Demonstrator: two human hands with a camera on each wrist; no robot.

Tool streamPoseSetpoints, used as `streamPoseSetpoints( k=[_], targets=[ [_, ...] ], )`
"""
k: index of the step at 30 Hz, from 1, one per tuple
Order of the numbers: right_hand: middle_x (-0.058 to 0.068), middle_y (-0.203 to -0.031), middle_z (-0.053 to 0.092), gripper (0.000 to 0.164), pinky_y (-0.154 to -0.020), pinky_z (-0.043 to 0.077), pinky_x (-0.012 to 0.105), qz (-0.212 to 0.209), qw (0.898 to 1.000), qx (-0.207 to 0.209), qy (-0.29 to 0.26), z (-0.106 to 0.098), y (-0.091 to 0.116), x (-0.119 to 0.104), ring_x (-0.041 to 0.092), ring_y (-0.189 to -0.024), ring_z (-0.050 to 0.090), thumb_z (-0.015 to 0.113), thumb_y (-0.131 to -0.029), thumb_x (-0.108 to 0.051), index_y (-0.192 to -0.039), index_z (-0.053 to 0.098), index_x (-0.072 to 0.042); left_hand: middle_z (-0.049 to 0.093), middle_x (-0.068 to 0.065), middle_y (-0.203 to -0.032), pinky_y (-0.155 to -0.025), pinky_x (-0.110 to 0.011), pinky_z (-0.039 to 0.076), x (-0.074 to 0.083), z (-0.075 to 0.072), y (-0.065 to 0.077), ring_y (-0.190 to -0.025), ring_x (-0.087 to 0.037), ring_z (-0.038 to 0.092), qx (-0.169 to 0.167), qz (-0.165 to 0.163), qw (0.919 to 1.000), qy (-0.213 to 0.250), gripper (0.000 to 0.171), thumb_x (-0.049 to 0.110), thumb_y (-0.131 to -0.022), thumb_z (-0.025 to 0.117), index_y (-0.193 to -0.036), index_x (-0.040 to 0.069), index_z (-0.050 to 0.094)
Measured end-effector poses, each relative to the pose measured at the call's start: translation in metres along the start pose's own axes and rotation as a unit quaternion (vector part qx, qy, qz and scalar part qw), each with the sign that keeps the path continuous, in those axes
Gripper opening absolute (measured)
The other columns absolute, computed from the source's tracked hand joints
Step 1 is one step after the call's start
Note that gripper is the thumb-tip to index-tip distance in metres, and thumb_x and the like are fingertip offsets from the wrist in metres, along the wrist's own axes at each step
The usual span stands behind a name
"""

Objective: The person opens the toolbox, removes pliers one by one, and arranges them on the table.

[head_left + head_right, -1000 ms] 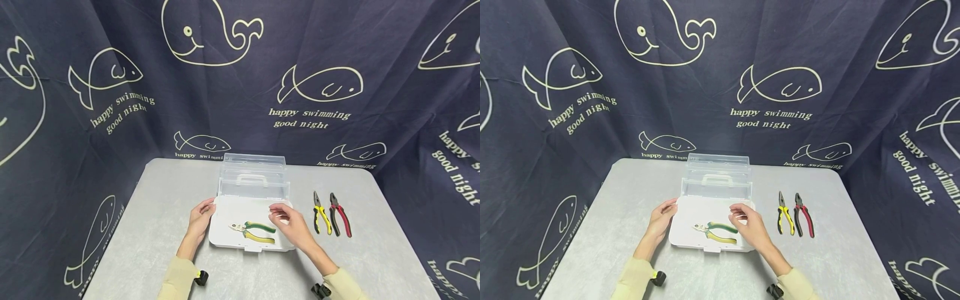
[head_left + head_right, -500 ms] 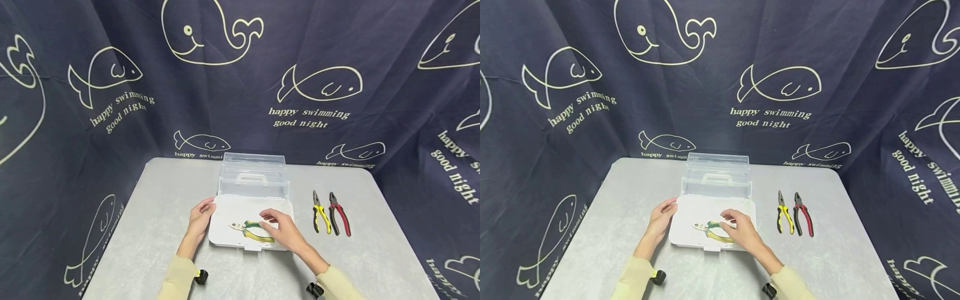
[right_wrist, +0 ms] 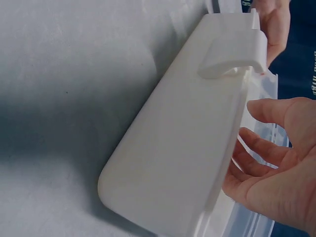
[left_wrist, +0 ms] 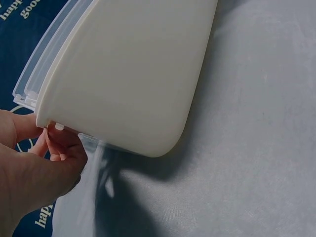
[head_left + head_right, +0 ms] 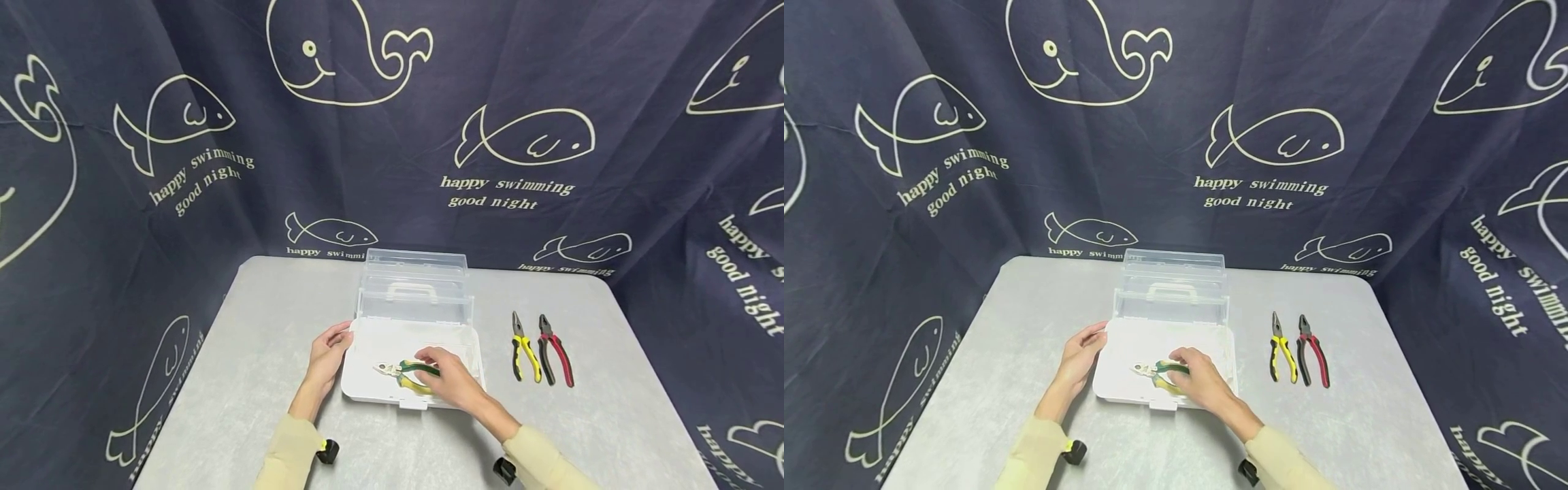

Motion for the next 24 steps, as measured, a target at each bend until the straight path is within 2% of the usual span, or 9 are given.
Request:
streamPoseSetpoints(
  k=[4, 6, 11, 18, 20, 24],
  targets=[
    [0.021, -0.111, 0.069, 0.028, -0.091, 0.053, 0.052, 0.011, 1.0, -0.009, 0.007, 0.005, -0.003, 0.001, 0.04, -0.103, 0.066, 0.073, -0.091, -0.004, -0.116, 0.067, 0.006, 0.067, -0.006, -0.102, -0.078, -0.019, 0.048, 0.016, 0.001, 0.012, -0.093, -0.01, 0.058, -0.002, 0.006, 0.9999, -0.008, 0.035, 0.001, -0.098, 0.064, -0.132, -0.008, 0.063],
    [0.021, -0.11, 0.069, 0.029, -0.09, 0.053, 0.051, 0.013, 1.0, -0.01, 0.017, 0.008, -0.004, 0.003, 0.039, -0.103, 0.066, 0.074, -0.089, -0.004, -0.116, 0.067, 0.006, 0.067, -0.007, -0.103, -0.079, -0.02, 0.049, 0.018, 0.002, 0.013, -0.094, -0.01, 0.059, -0.002, 0.004, 0.9999, -0.012, 0.035, 0.001, -0.099, 0.064, -0.132, -0.008, 0.062],
    [0.022, -0.11, 0.068, 0.031, -0.092, 0.051, 0.052, 0.007, 0.999, -0.015, 0.042, 0.014, -0.006, 0.005, 0.039, -0.104, 0.065, 0.076, -0.087, -0.002, -0.115, 0.067, 0.007, 0.067, -0.004, -0.105, -0.08, -0.02, 0.049, -0.001, 0.0, 0.0, -0.094, -0.008, 0.059, -0.001, -0.001, 1.0, -0.003, 0.036, 0.005, -0.099, 0.066, -0.134, -0.004, 0.063],
    [0.022, -0.11, 0.067, 0.036, -0.095, 0.048, 0.056, 0.017, 0.998, -0.019, 0.052, 0.02, -0.008, 0.006, 0.04, -0.106, 0.063, 0.077, -0.084, 0.0, -0.117, 0.066, 0.007, 0.068, -0.007, -0.104, -0.08, -0.021, 0.049, 0.003, 0.001, 0.003, -0.095, -0.011, 0.06, 0.005, 0.004, 1.0, -0.004, 0.035, 0.005, -0.099, 0.066, -0.133, -0.004, 0.064],
    [0.022, -0.11, 0.067, 0.037, -0.095, 0.048, 0.056, 0.022, 0.998, -0.022, 0.053, 0.021, -0.008, 0.006, 0.04, -0.106, 0.062, 0.078, -0.083, 0.0, -0.117, 0.065, 0.008, 0.068, -0.006, -0.103, -0.08, -0.02, 0.048, -0.005, 0.0, -0.002, -0.094, -0.01, 0.06, 0.007, 0.006, 1.0, 0.001, 0.035, 0.007, -0.099, 0.067, -0.133, -0.002, 0.065],
    [0.022, -0.109, 0.066, 0.039, -0.093, 0.049, 0.056, 0.02, 0.998, -0.025, 0.056, 0.024, -0.01, 0.009, 0.039, -0.104, 0.062, 0.079, -0.081, 0.001, -0.117, 0.065, 0.008, 0.069, -0.006, -0.105, -0.081, -0.02, 0.048, -0.006, 0.0, -0.001, -0.095, -0.009, 0.06, 0.005, 0.006, 1.0, -0.001, 0.036, 0.008, -0.099, 0.067, -0.134, -0.001, 0.064]
  ],
)
Point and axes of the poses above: each hand's wrist, its own y-axis away from the middle knuckle, its own z-axis out of the palm, x = y × z, the point moved 3 cm from there along -y, towards the middle knuckle
